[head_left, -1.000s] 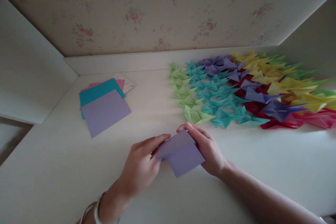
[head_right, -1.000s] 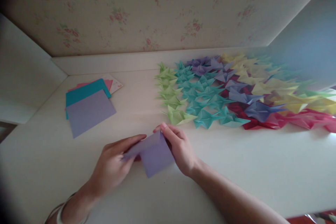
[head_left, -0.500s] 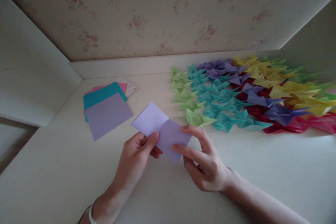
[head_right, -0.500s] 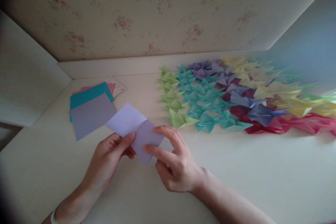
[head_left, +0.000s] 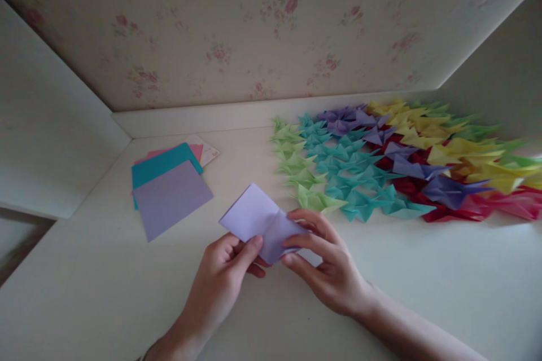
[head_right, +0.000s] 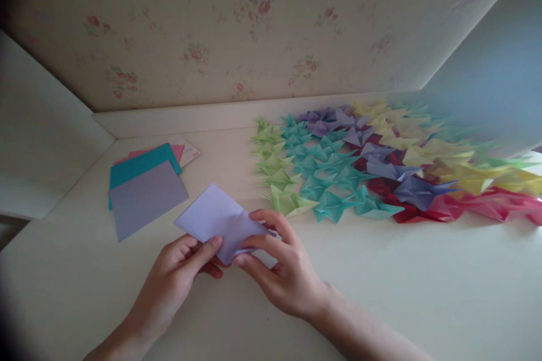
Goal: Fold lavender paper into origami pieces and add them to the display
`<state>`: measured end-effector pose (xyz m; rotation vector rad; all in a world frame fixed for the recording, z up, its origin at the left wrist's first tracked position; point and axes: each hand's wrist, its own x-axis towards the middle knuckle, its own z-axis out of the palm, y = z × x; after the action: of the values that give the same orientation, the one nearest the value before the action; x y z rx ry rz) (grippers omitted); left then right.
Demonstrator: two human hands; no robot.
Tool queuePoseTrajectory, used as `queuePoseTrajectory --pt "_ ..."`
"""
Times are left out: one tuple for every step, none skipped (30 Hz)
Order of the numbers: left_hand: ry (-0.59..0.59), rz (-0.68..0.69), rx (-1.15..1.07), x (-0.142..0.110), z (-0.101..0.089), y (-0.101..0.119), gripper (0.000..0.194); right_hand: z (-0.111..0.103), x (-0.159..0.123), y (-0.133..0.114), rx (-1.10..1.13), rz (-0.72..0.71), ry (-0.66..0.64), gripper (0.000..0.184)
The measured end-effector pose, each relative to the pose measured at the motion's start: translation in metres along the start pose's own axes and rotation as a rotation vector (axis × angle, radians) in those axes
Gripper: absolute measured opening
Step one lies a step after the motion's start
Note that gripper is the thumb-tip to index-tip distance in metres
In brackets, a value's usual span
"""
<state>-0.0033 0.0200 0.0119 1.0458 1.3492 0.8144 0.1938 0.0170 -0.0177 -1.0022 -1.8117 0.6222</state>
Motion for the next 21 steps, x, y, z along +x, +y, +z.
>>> queuePoseTrajectory --pt "-0.011 0.003 0.007 0.000 0.000 0.000 0.032 0.000 0.001 0.001 0.024 0.038 0.015 0.006" --pt "-0.016 0.008 0.013 -0.001 0.001 0.000 0.032 0.000 0.001 0.001 0.044 0.063 0.028 0.004" --pt "-0.014 0.012 0.019 0.000 0.001 0.000 0.032 -0.001 0.002 0.002 0.058 0.073 0.033 0.004" --pt "-0.004 0.016 0.025 0.000 0.001 0.000 0.032 -0.001 0.002 0.003 0.066 0.070 0.027 0.004" --pt "0.014 0.022 0.036 0.001 0.001 -0.001 0.031 -0.001 0.002 0.004 0.066 0.059 0.014 0.004" --pt "0.037 0.032 0.053 0.001 0.001 -0.002 0.031 -0.001 0.002 0.005 0.062 0.043 -0.004 0.003" --pt "0.062 0.045 0.078 0.002 0.000 -0.002 0.030 -0.001 0.002 0.006 0.055 0.027 -0.019 0.003" --pt "0.086 0.061 0.109 0.003 0.000 -0.003 0.030 -0.001 0.002 0.007 0.049 0.015 -0.028 0.003" --pt "0.107 0.077 0.140 0.003 0.000 -0.004 0.029 0.000 0.001 0.008 0.045 0.010 -0.025 0.004" --pt "0.127 0.092 0.167 0.004 0.000 -0.004 0.029 0.001 0.000 0.008 0.045 0.013 -0.010 0.006" --pt "0.141 0.104 0.183 0.004 0.000 -0.005 0.028 0.002 0.000 0.008 0.053 0.025 0.013 0.007" --pt "0.146 0.112 0.180 0.004 0.001 -0.005 0.026 0.003 0.000 0.008 0.071 0.049 0.038 0.008" --pt "0.145 0.116 0.149 0.003 0.002 -0.005 0.024 0.004 0.000 0.008 0.104 0.085 0.061 0.008" --pt "0.143 0.119 0.094 0.003 0.004 -0.005 0.024 0.005 0.000 0.008 0.146 0.131 0.076 0.008" --pt "0.144 0.124 0.024 0.002 0.005 -0.004 0.026 0.005 0.000 0.008 0.190 0.180 0.088 0.009" --pt "0.151 0.131 -0.051 0.000 0.006 -0.004 0.029 0.006 0.001 0.007 0.228 0.227 0.097 0.010" --pt "0.166 0.145 -0.121 -0.001 0.007 -0.004 0.032 0.006 0.001 0.007 0.256 0.266 0.109 0.010" --pt "0.181 0.167 -0.175 -0.003 0.008 -0.003 0.033 0.006 0.002 0.006 0.269 0.293 0.125 0.011" --pt "0.192 0.198 -0.198 -0.004 0.008 -0.003 0.032 0.005 0.003 0.006 0.268 0.309 0.145 0.012" --pt "0.184 0.229 -0.182 -0.006 0.008 -0.004 0.028 0.005 0.003 0.006 0.257 0.313 0.168 0.012" --pt "0.160 0.257 -0.133 -0.006 0.008 -0.004 0.023 0.005 0.003 0.005 0.243 0.310 0.188 0.012"
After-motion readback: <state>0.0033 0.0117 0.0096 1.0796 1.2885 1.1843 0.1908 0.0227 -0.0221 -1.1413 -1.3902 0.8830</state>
